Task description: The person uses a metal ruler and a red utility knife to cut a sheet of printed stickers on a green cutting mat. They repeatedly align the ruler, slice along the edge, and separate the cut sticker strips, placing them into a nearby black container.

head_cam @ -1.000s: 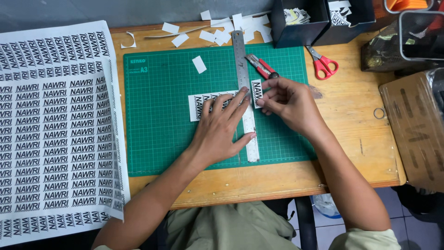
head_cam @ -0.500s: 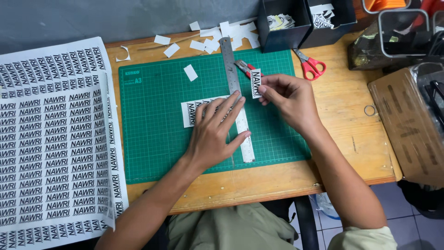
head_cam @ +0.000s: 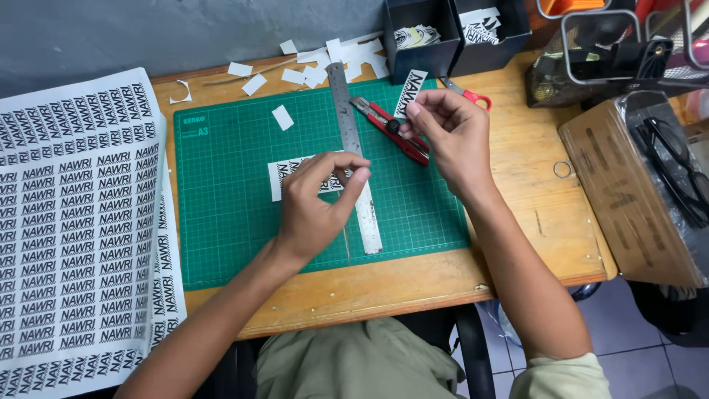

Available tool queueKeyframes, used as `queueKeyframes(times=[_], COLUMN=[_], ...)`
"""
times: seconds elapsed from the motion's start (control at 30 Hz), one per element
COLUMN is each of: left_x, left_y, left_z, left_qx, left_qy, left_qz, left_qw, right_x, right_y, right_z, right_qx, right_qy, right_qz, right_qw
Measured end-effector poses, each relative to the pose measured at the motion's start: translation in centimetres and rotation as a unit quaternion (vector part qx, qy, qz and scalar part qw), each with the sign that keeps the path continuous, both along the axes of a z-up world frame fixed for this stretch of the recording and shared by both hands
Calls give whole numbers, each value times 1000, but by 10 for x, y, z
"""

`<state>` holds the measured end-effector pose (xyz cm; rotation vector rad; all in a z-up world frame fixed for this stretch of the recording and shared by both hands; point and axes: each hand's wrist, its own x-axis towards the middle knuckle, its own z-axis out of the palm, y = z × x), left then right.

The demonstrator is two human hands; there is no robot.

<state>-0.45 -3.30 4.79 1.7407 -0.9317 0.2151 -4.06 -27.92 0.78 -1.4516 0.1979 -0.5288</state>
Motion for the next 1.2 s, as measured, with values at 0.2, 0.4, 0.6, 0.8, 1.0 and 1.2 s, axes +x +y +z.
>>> queueKeyframes(times=[0.2, 0.4, 0.6, 0.8, 1.0, 1.2], left_x=[11, 21, 19, 18, 28, 27], left_y=[-43, -99, -140, -164, -183, -186], left_z=[20, -1, -16, -27, -48, -49], left_qx=[4, -45, -88, -84, -61, -32], left_qy=[84, 76, 96, 111, 157, 170], left_qz=[-38, -53, -26, -28, -67, -97], left_qw=[996, 995, 991, 990, 984, 980], right_x=[5, 8, 12, 11, 16, 14], right_y=[-9, -23, -36, -48, -59, -60], right_z=[-2, -6, -7, -8, -8, 7], right_qx=[-11, -21, -27, -27, -35, -38], right_qy=[-36, -59, -65, -54, -58, -79], right_qz=[-47, -104, -179, -215, -236, -250], right_qw=[998, 993, 981, 975, 969, 964])
